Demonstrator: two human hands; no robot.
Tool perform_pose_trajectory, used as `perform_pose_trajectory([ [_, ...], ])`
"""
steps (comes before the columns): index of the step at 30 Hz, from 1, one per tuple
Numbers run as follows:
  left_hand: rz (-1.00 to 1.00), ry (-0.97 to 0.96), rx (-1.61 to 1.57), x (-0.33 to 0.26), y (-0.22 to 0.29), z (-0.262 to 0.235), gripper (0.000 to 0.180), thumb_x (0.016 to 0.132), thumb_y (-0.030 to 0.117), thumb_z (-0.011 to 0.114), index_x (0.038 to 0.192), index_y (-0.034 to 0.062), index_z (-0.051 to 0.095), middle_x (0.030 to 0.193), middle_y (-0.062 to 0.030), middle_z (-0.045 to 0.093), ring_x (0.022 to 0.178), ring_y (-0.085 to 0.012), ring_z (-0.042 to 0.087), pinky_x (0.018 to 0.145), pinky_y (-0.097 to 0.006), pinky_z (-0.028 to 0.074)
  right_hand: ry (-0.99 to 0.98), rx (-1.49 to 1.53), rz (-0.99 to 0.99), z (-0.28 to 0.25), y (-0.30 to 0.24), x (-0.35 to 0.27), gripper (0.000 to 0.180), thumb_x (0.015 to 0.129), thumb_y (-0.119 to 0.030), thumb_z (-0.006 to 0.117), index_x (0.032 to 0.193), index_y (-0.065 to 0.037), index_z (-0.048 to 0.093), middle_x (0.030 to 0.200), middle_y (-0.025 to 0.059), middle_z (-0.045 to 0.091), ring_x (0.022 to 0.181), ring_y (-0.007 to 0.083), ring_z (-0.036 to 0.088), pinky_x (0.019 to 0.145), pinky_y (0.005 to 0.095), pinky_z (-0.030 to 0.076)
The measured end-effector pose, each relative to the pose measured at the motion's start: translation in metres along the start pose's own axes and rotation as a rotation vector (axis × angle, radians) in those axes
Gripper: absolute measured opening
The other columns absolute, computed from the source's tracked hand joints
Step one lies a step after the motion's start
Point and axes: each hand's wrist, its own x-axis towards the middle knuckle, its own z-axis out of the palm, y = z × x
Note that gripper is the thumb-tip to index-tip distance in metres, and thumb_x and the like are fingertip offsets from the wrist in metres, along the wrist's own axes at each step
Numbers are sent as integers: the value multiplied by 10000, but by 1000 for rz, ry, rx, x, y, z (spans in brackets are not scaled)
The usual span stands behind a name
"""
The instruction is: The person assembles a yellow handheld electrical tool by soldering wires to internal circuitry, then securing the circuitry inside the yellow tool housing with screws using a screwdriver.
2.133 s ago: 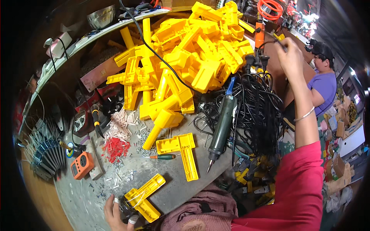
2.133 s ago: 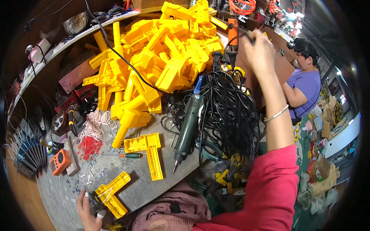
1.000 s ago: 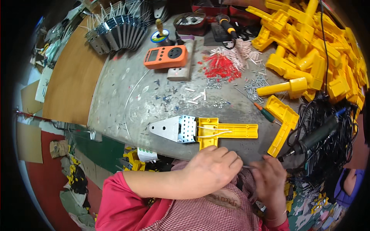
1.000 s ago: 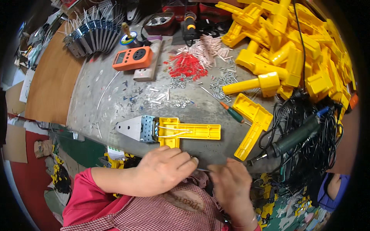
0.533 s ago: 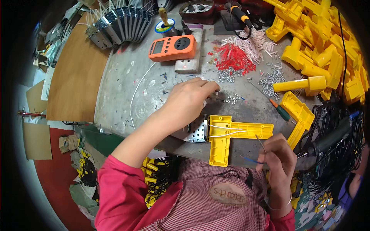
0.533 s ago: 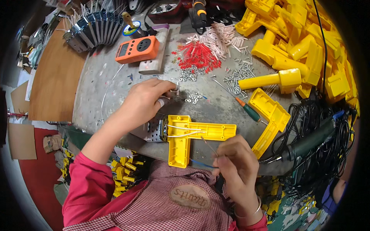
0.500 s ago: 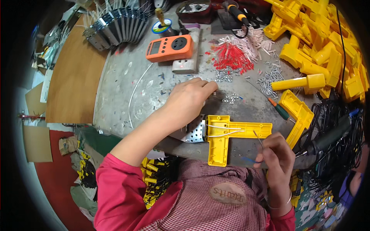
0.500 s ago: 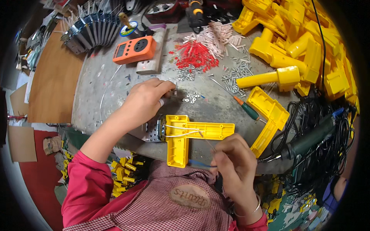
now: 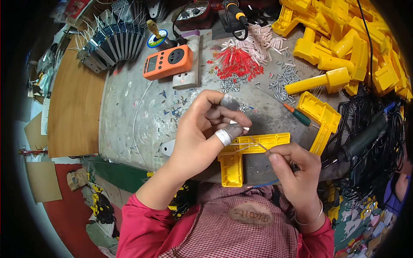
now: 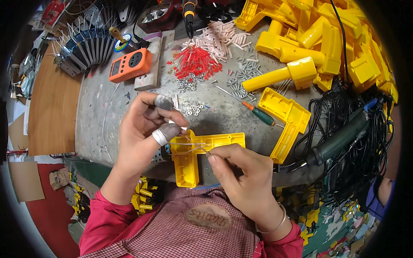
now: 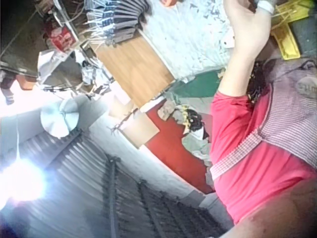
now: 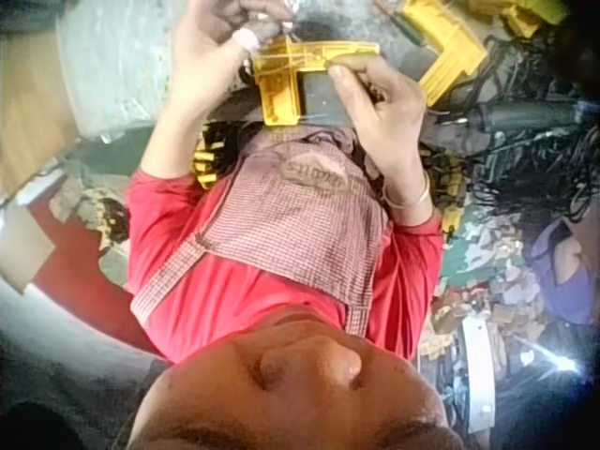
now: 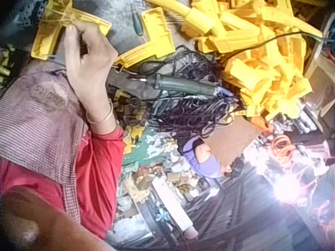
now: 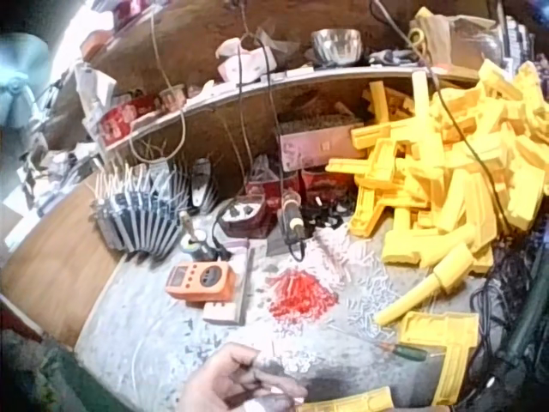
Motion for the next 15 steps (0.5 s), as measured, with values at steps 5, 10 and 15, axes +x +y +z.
perform_pose_trajectory([
  [5,-55,-42,-139,1,-4,-1,391,804,-16,687,1084,50,422,880,-98,633,832,-161,632,783,-303,517,-24,47,27,-3,0,3,90,845,-69,677,896,5,675,687,89,644,595,119,610,566,247,456],
  [10,-35,-163,-130,-1,-7,-9,422,842,-25,645,1174,47,395,960,-96,633,923,-139,612,837,-278,482,-37,37,14,-4,0,2,101,831,-72,687,898,4,677,673,88,637,583,115,601,555,242,448],
  [15,-90,-154,-122,-3,-4,-8,444,832,-20,659,1180,52,392,962,-92,631,926,-137,604,836,-279,472,-30,48,12,-4,2,-1,97,820,-67,690,890,-1,680,650,81,624,548,108,580,529,243,437],
])
